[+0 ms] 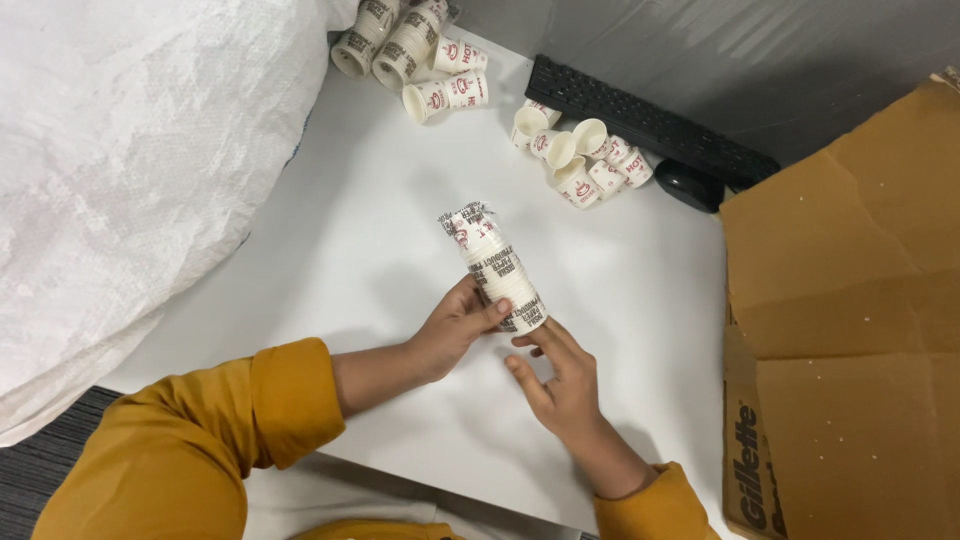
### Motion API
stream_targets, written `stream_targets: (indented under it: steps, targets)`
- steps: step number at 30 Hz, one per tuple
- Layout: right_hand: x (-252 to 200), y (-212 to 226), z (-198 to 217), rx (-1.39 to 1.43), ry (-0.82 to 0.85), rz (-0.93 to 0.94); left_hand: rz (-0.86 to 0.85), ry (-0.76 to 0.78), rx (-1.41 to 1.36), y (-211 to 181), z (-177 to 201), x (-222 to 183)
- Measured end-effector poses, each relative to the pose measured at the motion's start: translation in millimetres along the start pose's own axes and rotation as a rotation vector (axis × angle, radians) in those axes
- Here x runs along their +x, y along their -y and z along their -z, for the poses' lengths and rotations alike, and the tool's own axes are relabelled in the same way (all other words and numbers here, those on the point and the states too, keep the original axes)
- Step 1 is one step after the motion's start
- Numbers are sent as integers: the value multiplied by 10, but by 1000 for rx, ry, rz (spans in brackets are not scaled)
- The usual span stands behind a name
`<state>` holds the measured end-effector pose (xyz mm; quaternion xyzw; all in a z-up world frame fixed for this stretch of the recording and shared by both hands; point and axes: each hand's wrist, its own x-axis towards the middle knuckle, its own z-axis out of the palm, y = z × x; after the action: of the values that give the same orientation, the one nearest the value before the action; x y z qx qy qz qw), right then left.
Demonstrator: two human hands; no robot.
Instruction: Stacking small paper cups and wrapping them in plastic film for packaging.
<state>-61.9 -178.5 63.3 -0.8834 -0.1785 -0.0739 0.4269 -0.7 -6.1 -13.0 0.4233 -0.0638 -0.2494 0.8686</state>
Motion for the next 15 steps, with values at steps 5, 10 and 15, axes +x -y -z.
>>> stream_targets:
  steps: [5, 10, 15]
  targets:
    - [-219, -492, -99, 198, -275, -51, -3, -18, -39, 9, 8, 29]
    - [-31, -251, -42, 200, -213, 75, 126, 95, 50, -62, -72, -14]
    - [-106, -422, -89, 469, 35, 15, 92, 234, 169, -96, -87, -26]
